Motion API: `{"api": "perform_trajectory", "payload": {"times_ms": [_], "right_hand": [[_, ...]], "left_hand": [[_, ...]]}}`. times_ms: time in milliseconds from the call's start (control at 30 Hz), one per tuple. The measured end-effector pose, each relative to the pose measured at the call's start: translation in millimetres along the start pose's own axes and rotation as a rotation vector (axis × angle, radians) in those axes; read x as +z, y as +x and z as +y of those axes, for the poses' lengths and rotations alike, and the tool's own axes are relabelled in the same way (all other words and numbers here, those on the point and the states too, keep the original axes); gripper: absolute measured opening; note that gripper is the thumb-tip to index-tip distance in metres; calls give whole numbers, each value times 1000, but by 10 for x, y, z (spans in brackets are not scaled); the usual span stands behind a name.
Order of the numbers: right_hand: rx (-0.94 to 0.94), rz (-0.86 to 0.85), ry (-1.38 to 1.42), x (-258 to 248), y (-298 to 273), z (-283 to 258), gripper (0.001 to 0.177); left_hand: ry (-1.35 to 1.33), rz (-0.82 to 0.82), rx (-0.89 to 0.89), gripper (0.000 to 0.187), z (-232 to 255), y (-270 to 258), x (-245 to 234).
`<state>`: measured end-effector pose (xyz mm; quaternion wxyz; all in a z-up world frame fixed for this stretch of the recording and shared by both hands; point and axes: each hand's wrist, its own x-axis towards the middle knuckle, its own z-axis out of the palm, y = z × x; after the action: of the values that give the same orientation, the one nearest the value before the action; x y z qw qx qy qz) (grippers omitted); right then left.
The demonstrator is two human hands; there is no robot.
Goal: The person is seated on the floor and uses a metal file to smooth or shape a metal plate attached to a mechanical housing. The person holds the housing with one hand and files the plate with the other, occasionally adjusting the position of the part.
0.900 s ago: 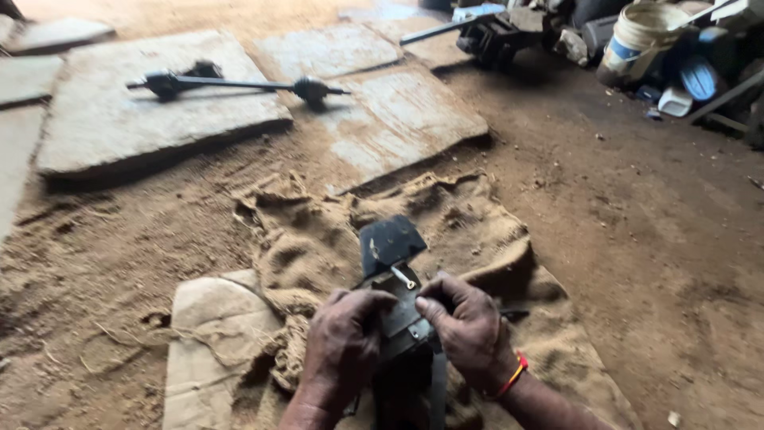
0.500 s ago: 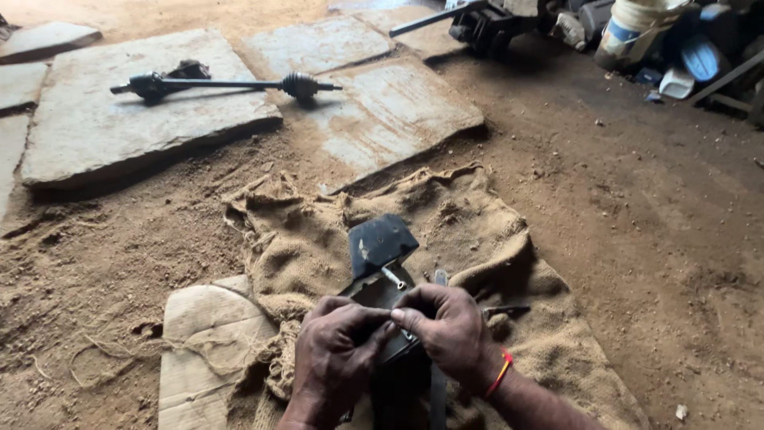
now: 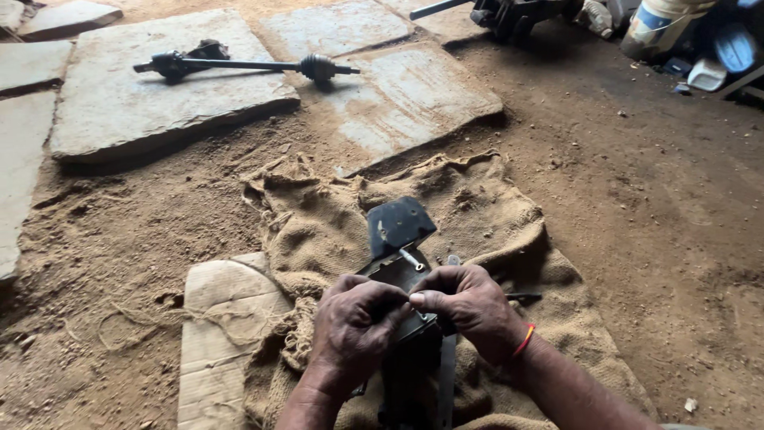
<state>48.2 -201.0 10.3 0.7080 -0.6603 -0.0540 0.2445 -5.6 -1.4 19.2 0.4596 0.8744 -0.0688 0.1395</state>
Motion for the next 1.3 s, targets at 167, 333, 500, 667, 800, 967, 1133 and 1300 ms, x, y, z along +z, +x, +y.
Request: {"api": "perform_trajectory", "payload": {"times_ms": [167,333,500,667,800,967,1133,1300], "right_hand": [[-39,-37,-6,-7,14,20,14],[-49,-3,64,28,-17,-4,17],[-142,122,90,-55,-47,-60,22],[-163,282,79,-119,-9,-129,14],[-130,287,-92,-44,79,-233,20],[54,153,-151,55,173,-325,28],[119,108,-497,66,130,-437,25],[-72,234,-1400,148,-6,-491,24]], "left_hand": [[37,-39,-96,15,21,-4,-4],[49,-34,-170,14,31,9,14],[51,-37,-315,15,-1,31,53],[80,-14,-285,16,-42,8,88],[87,10,-202,14,-51,3,81],[56,34,-203,14,-10,-13,42],[-20,49,-162,14,59,-47,-22],[-38,-5,-191,14,46,-60,-71]]}}
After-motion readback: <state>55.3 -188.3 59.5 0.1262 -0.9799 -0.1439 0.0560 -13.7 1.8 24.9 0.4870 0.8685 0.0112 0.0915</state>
